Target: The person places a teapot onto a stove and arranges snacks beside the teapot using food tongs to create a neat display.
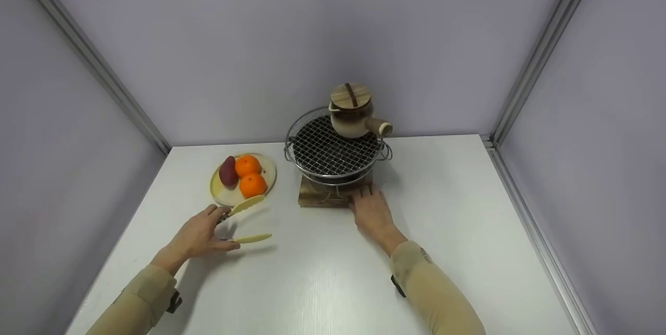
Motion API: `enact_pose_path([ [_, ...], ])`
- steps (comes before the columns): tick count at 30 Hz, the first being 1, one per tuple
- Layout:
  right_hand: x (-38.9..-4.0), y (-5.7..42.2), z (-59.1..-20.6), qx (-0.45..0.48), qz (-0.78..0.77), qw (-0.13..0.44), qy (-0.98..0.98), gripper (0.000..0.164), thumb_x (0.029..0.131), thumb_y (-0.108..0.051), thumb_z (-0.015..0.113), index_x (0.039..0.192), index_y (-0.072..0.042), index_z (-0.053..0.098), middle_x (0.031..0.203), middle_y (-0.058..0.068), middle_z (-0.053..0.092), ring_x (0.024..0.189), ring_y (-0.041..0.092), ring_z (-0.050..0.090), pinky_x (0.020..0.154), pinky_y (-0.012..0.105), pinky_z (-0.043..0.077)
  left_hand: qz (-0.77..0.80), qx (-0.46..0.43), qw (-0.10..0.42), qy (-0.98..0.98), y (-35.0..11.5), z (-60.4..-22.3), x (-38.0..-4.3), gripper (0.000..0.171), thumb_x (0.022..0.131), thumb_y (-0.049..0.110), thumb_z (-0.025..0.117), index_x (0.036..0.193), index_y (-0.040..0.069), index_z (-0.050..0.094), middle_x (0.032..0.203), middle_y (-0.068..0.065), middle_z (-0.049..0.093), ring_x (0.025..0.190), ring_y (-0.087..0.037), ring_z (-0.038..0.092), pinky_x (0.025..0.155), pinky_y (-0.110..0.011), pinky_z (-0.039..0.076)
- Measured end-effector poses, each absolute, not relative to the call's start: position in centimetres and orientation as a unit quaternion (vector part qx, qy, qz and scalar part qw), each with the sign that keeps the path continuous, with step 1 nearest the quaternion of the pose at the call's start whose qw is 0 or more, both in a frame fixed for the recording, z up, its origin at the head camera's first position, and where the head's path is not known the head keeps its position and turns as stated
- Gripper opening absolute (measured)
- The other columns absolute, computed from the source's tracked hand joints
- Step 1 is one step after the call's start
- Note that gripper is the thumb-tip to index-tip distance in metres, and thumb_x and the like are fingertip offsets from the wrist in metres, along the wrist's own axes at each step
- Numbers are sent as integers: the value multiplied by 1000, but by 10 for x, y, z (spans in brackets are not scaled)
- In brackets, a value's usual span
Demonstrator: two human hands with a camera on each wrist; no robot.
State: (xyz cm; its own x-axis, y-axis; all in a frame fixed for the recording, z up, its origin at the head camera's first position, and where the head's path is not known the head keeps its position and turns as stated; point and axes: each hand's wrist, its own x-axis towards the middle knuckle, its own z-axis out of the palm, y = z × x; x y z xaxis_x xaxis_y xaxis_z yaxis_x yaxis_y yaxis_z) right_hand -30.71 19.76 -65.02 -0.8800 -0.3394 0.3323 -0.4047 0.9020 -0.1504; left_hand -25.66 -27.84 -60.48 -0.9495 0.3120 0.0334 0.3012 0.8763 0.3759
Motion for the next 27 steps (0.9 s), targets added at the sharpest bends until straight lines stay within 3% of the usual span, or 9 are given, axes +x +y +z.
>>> enact_pose_path([
  [5, -305, 197, -652, 192, 113, 146, -964, 27, 110, -23, 71, 126, -2, 66, 125, 23, 68, 115, 43, 60, 94, 58, 57, 203, 146, 15, 968, -283, -600, -255, 114, 77, 54, 102, 170, 19, 46, 164, -13, 59, 139, -38, 68, 119, -62, 55],
  [15, -309, 198, -646, 192, 108, 135, -966, 33, 112, -23, 68, 135, 0, 64, 132, 25, 66, 119, 44, 60, 102, 59, 56, 172, 105, -11, 979, -291, -583, -259, 96, 78, 62, 98, 149, 8, 63, 130, -14, 70, 105, -28, 67, 94, -52, 62],
  [27, -305, 198, -647, 200, 113, 154, -961, 31, 110, -21, 72, 131, 2, 67, 125, 26, 68, 112, 43, 61, 97, 57, 55, 148, 47, -24, 988, -296, -579, -265, 99, 80, 72, 91, 149, 5, 65, 117, -15, 67, 94, -29, 63, 79, -47, 57],
])
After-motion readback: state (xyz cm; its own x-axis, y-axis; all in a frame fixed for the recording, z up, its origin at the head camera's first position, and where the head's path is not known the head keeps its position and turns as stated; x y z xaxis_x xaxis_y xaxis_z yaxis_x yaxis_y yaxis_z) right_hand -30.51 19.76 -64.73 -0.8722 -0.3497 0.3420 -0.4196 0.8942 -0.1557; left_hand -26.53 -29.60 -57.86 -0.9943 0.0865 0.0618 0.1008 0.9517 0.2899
